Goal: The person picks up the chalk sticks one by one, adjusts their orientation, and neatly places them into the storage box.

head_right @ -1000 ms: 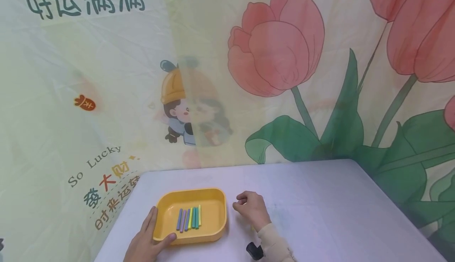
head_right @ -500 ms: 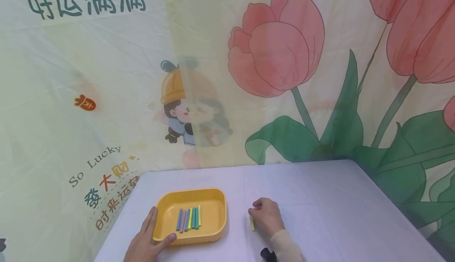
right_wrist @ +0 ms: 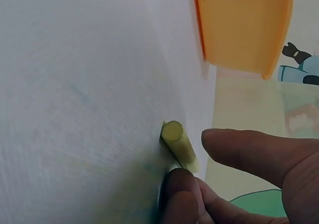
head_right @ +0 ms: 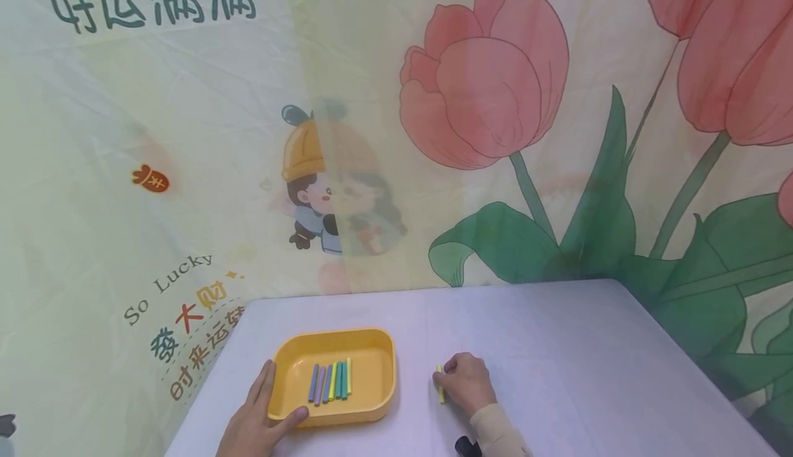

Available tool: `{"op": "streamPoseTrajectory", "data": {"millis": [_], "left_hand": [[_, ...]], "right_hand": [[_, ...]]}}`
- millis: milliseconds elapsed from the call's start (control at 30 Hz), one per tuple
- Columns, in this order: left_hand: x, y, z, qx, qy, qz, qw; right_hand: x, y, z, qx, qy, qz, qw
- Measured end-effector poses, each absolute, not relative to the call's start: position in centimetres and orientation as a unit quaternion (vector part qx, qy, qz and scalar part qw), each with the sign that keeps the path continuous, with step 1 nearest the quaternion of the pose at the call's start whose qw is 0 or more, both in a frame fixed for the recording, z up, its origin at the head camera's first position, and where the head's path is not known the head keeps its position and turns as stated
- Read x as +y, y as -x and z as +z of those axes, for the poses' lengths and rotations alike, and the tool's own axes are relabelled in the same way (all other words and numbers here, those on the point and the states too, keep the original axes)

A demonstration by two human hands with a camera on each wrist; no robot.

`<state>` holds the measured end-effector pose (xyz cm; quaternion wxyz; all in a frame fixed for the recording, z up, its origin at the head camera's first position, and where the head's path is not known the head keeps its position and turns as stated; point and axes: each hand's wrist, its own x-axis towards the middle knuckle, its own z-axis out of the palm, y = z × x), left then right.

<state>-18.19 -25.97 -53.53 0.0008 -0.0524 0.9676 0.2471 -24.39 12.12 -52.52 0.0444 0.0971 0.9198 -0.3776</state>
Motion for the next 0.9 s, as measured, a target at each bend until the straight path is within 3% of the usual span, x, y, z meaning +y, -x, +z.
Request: {"op": "streamPoseTrajectory", "data": {"millis": [333,900], "left_hand": [[-25.79,18.26,-53.27,0.966,0.057,0.251,0.008],[-25.85,18.15,-53.29,0.966,0.056,0.254,0.006]], "right_hand": [[12.27,24.32,-52.74,0.926,-0.058,-0.372,0.012],[12.31,24.37,-52.81,0.921,-0.049,-0.387,0.006]]}}
